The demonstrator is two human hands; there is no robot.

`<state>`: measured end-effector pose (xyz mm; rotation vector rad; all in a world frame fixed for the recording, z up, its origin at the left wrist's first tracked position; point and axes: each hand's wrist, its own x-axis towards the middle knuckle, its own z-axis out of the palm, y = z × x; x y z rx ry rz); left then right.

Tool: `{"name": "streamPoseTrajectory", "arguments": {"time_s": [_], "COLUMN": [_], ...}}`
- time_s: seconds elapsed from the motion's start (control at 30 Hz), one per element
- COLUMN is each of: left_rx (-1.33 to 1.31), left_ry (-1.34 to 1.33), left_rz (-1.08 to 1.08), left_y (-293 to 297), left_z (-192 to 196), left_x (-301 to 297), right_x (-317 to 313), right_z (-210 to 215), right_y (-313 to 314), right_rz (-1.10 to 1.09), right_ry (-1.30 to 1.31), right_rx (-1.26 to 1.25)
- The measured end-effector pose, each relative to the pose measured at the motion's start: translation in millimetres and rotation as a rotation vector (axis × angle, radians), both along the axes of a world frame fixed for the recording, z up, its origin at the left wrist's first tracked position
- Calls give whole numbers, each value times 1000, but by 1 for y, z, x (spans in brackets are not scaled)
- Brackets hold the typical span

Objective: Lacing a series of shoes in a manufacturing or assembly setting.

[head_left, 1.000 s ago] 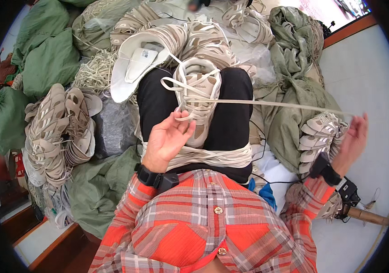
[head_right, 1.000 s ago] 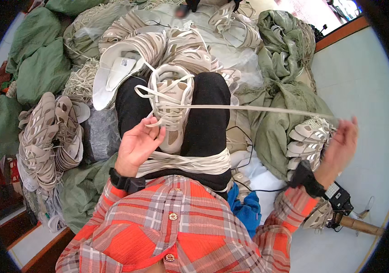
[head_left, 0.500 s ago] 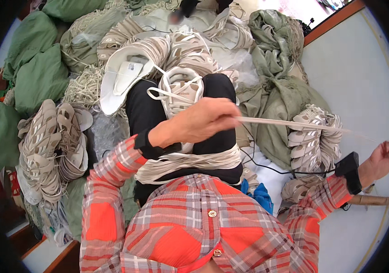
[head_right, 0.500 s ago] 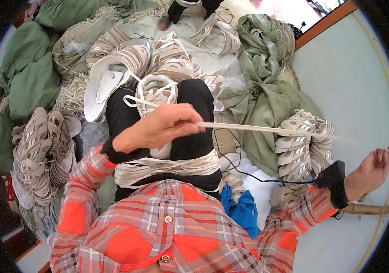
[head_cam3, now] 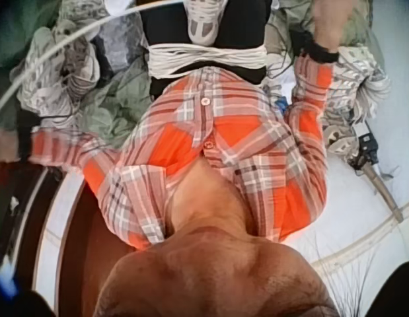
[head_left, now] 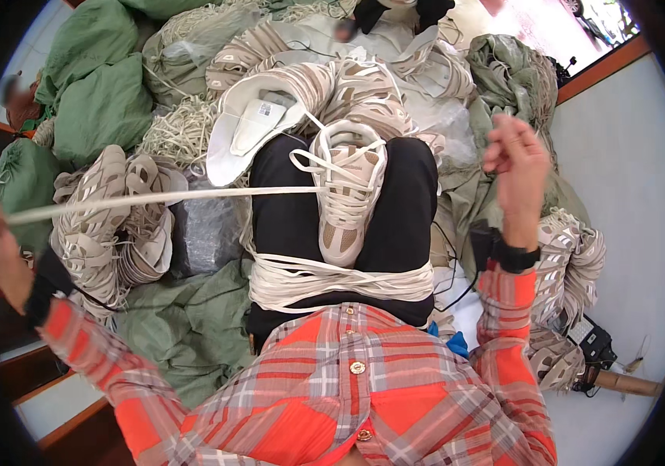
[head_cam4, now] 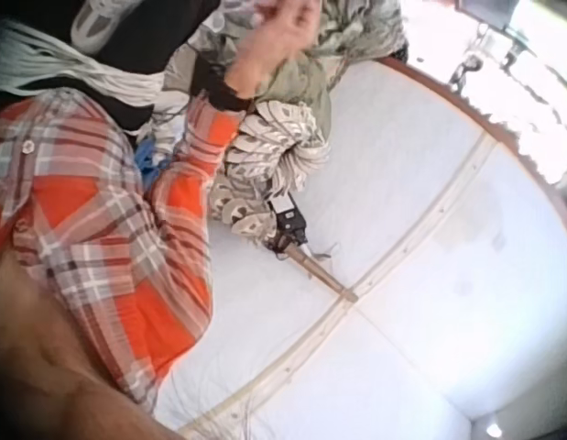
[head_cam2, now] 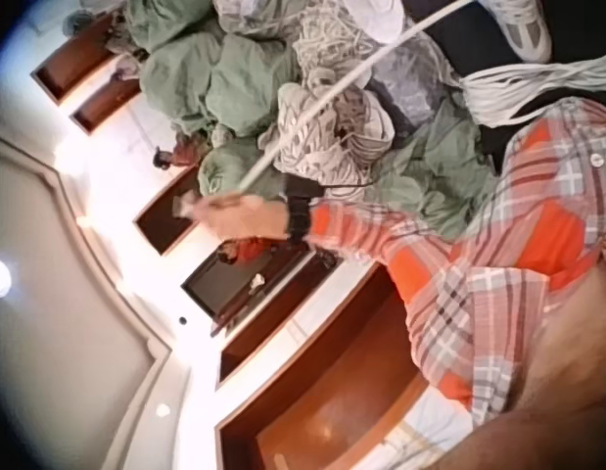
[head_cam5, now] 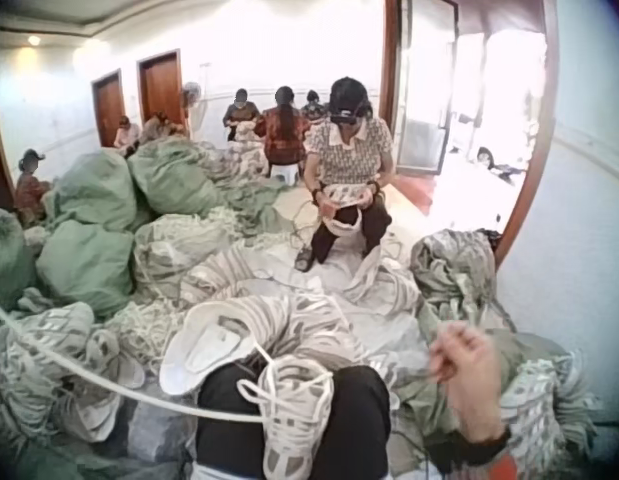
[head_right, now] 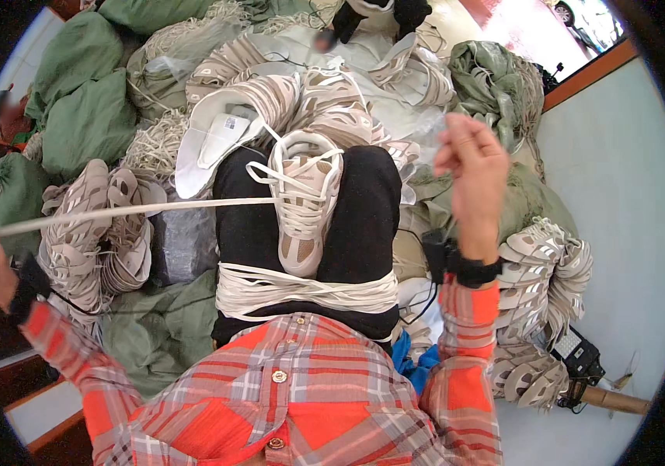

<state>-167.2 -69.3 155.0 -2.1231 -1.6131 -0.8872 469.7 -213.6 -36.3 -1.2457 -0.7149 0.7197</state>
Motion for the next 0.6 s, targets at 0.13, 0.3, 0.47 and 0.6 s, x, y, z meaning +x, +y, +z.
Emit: {"name": "streamPoseTrajectory", "arguments": {"time_s": [0.13,0.3,0.47,0.6], "left_rx": [-556,-1163,-1022,-762], "left_ry": [-712,-717,-765,-600], "left_rz": [-546,-637,-590,-566], "left_y": [-10,-69,-68,-71], "left_z": [-184,-252,-293,-295], "left_x": [115,299,328,337], "right_x": [-57,-83,-81,-84], "right_z": [-35,-49,-60,-70], "right_y": [8,7,-4,-7], "right_rz": [171,373,339,343], "right_ry": [28,23,42,56], "right_rx": [-151,-264,-321,-348]}}
